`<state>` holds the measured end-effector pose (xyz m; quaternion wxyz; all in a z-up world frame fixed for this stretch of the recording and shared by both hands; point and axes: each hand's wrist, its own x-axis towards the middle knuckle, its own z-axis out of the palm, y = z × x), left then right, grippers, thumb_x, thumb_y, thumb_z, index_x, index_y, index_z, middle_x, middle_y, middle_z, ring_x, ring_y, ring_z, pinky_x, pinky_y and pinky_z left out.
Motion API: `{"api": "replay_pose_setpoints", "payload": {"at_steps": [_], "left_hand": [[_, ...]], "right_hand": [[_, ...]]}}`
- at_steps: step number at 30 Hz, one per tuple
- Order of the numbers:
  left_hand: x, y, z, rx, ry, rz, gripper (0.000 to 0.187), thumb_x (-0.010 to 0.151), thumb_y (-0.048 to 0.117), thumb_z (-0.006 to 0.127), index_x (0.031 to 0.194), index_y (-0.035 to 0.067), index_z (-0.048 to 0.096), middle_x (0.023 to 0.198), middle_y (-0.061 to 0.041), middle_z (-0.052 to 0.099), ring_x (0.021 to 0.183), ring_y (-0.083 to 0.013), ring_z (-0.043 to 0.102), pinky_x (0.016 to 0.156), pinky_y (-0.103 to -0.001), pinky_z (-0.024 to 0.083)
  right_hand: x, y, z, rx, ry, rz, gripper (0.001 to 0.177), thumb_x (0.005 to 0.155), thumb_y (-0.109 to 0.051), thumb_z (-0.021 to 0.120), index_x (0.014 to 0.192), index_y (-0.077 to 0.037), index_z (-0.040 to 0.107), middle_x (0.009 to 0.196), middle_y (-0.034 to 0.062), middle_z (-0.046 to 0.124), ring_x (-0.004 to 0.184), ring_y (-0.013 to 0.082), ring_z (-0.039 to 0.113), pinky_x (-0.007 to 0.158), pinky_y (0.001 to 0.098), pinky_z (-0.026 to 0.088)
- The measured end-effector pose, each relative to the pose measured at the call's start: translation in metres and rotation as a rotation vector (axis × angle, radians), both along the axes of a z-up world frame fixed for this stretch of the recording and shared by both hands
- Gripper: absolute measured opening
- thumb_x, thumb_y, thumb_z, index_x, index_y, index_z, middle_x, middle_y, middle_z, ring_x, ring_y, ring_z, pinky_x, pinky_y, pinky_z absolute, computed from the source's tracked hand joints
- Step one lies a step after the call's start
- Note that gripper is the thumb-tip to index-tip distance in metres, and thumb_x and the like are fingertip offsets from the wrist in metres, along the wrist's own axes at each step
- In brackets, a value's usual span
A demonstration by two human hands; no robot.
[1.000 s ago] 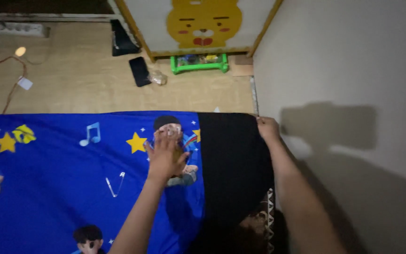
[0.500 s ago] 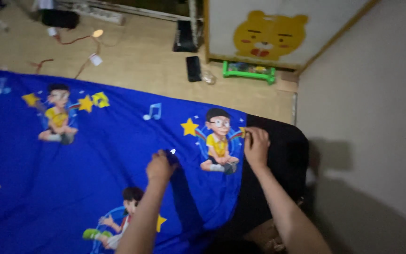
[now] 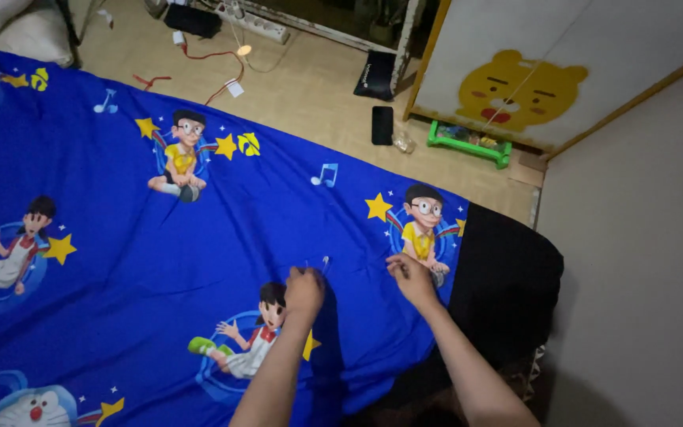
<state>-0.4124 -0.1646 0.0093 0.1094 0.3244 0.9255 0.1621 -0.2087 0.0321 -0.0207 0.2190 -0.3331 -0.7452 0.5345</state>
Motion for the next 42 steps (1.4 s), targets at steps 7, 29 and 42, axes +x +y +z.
{"api": "replay_pose_setpoints", "payload": {"at_steps": [7, 29, 42], "left_hand": [[0.022, 0.047, 0.054, 0.144, -0.229, -0.053, 0.024, 0.094, 0.036, 0.063, 0.104, 0.015, 0.07, 0.105, -0.014, 0.073, 0.098, -0.0401, 0.07, 0.08, -0.057, 0.055], [0.281, 0.267, 0.023, 0.277, -0.154, -0.71, 0.045, 0.086, 0.031, 0.073, 0.126, 0.014, 0.061, 0.141, -0.014, 0.057, 0.13, -0.0348, 0.052, 0.105, -0.058, 0.038], [0.307, 0.372, -0.005, -0.191, -0.101, -1.09, 0.093, 0.081, 0.046, 0.079, 0.158, 0.026, 0.031, 0.17, -0.006, 0.013, 0.157, -0.0306, 0.009, 0.118, -0.073, 0.011]], "right_hand": [[-0.005, 0.012, -0.045, -0.256, 0.111, -0.002, 0.025, 0.106, -0.02, 0.059, 0.121, -0.003, 0.068, 0.092, 0.0087, 0.075, 0.078, 0.0141, 0.071, 0.07, 0.0264, 0.058], [0.254, 0.172, -0.052, -0.416, 0.269, -0.521, 0.024, 0.104, -0.023, 0.061, 0.117, -0.006, 0.073, 0.094, 0.0029, 0.072, 0.081, 0.0121, 0.07, 0.075, 0.0272, 0.061], [0.298, 0.231, -0.078, -0.352, 0.31, -0.735, 0.026, 0.111, -0.028, 0.042, 0.108, -0.009, 0.059, 0.1, 0.0025, 0.075, 0.087, 0.0106, 0.074, 0.071, 0.0248, 0.061]]}}
